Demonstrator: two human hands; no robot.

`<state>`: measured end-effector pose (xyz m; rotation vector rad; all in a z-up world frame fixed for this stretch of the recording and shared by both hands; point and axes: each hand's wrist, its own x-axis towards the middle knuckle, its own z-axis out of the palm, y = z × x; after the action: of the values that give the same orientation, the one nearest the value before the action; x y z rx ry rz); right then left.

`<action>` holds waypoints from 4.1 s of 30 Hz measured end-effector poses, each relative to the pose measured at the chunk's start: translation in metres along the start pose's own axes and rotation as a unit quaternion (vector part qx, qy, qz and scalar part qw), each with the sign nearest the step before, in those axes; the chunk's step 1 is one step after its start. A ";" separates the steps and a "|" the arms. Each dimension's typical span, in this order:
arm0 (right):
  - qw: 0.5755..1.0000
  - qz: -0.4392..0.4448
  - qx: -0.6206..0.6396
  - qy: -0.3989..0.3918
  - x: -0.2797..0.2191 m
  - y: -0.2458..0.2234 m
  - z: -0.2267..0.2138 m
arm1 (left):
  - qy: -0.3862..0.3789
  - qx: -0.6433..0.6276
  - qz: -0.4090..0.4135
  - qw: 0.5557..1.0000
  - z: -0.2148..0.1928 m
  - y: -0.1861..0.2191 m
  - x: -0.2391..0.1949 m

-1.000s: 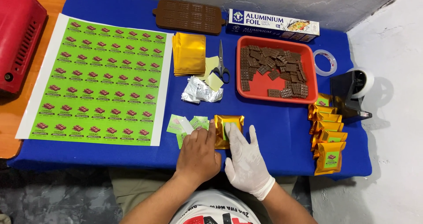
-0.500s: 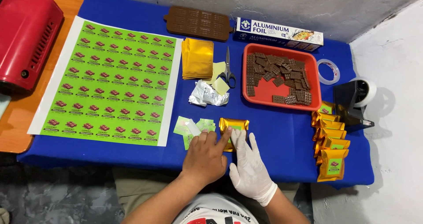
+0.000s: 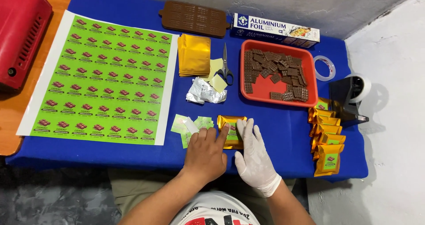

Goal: The person is labeling gold-wrapped chocolate bars by peeling stickers from a sheet and applying them to the packaging.

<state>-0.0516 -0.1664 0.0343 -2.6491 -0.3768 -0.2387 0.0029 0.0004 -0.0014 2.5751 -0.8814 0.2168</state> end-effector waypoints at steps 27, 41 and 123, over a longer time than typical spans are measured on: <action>0.978 0.202 0.058 0.010 0.023 0.058 -0.011 | 0.107 0.036 0.025 0.993 -0.001 -0.013 0.033; 0.774 0.343 0.529 0.052 0.022 0.038 -0.014 | -0.059 -0.695 -0.291 0.655 -0.021 -0.011 0.040; 0.778 0.351 0.491 0.176 0.013 0.020 -0.009 | 0.068 -0.601 -0.330 0.725 -0.032 -0.003 0.029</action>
<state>-0.0339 -0.1849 0.0365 -1.4902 0.5077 -0.2003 0.0269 0.0003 0.0344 1.4114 0.0922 -0.3023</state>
